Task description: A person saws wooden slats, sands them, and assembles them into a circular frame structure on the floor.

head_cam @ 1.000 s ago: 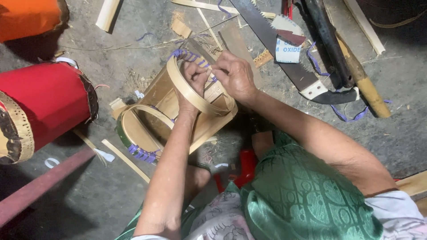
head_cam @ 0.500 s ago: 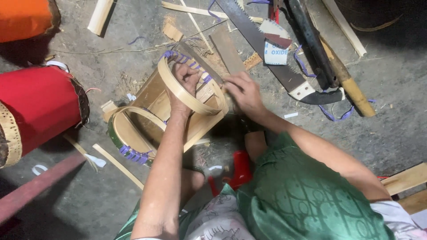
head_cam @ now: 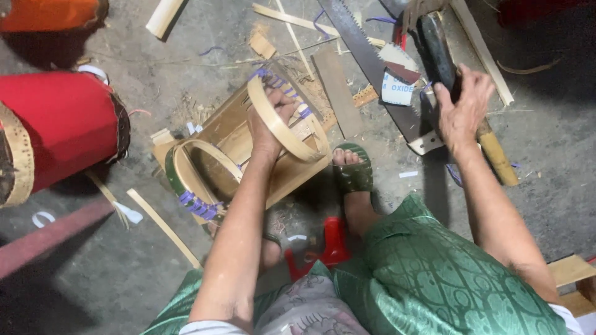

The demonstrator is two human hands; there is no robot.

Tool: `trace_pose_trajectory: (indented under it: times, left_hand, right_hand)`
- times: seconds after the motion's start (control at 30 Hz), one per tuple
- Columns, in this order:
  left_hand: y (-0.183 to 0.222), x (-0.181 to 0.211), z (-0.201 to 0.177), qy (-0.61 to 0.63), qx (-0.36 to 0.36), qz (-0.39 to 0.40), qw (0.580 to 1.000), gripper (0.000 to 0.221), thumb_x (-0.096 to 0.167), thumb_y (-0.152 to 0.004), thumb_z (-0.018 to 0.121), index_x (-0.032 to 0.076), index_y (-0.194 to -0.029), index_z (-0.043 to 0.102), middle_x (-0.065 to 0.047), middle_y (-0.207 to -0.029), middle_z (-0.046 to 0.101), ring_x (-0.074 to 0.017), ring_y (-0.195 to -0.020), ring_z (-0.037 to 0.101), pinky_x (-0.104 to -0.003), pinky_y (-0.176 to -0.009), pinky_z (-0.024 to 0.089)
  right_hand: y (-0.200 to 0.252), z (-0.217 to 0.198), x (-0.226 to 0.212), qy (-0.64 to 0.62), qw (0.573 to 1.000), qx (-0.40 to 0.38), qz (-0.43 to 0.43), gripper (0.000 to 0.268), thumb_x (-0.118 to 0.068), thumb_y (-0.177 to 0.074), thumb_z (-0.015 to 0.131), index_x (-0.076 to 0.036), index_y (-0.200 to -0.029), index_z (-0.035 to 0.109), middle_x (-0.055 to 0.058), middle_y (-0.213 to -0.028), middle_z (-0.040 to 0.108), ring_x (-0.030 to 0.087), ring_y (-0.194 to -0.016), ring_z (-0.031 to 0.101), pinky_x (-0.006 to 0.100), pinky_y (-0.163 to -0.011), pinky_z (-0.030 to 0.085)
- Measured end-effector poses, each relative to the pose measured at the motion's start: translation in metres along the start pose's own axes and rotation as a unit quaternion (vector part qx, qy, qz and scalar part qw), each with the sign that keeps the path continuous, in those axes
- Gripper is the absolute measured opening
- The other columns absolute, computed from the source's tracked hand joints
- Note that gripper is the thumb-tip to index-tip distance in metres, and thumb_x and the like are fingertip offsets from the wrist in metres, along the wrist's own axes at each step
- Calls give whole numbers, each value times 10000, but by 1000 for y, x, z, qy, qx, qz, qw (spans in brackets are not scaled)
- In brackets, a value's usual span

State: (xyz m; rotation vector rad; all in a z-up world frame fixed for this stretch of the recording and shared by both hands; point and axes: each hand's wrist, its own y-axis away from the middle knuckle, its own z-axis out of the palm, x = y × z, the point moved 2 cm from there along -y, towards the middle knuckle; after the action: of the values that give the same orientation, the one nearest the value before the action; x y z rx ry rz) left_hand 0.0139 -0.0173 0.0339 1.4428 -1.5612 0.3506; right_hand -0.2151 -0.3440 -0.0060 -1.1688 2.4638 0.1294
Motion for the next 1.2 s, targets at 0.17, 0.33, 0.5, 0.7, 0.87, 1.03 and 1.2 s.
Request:
trace_pose_trajectory:
  times: [0.17,0.33,0.5,0.7,0.87,1.03,1.2]
  left_hand:
    - [-7,-11,5,-50,-8,-13,999,105,247,-726,823,260,-714,719,127,-881,791,-126,-955,745,-342,-698,577]
    - [-2,-5,0,19,-10,-78,997,96,233,-680,791,262,-725,712,132,-894,788,-96,-841,698,-317,-686,552]
    - [-1,-4,1,8,-10,-46,999,110,266,-709,816,267,-785,737,111,-937,788,-123,-969,744,-345,-780,611]
    - [0,0,-5,2,-22,16,1000,85,226,-777,822,190,-839,775,-72,-952,748,-363,-1000,715,-452,-897,514]
    - [-3,-10,4,-19,-21,13,1000,62,226,-805,797,177,-820,763,-112,-937,740,-375,-997,716,-468,-909,515]
    - [-6,-24,13,-5,-3,-28,1000,52,202,-794,792,187,-822,752,-69,-942,745,-322,-978,725,-450,-892,516]
    - [2,7,2,72,2,-117,991,25,223,-781,762,209,-766,748,-45,-936,751,-285,-966,717,-415,-905,501]
  right_hand:
    - [-34,27,3,53,996,-63,-29,549,-136,-920,834,-19,-1400,594,230,-1117,461,406,-1027,466,543,-745,468]
    - [-44,22,-4,104,992,-53,-50,342,-114,-935,764,9,-1190,573,178,-1086,453,354,-1008,472,522,-603,493]
    - [-31,-6,-37,31,990,-93,-101,332,-304,-1096,557,23,-1152,552,170,-1096,449,315,-975,522,469,-624,544]
    - [9,-39,-132,-379,887,-241,109,238,-221,-994,753,-83,-1184,711,128,-698,651,183,-535,642,293,-525,541]
    - [18,-39,-163,-339,896,-285,-25,309,-248,-979,735,-91,-1245,729,208,-971,750,270,-968,738,434,-797,560]
    - [19,-43,-172,-319,907,-266,-70,306,-272,-993,722,-99,-1244,729,193,-988,752,339,-972,738,430,-816,567]
    - [19,-33,-169,-284,921,-237,-125,310,-255,-1005,723,-19,-1206,717,245,-997,735,451,-953,711,482,-808,569]
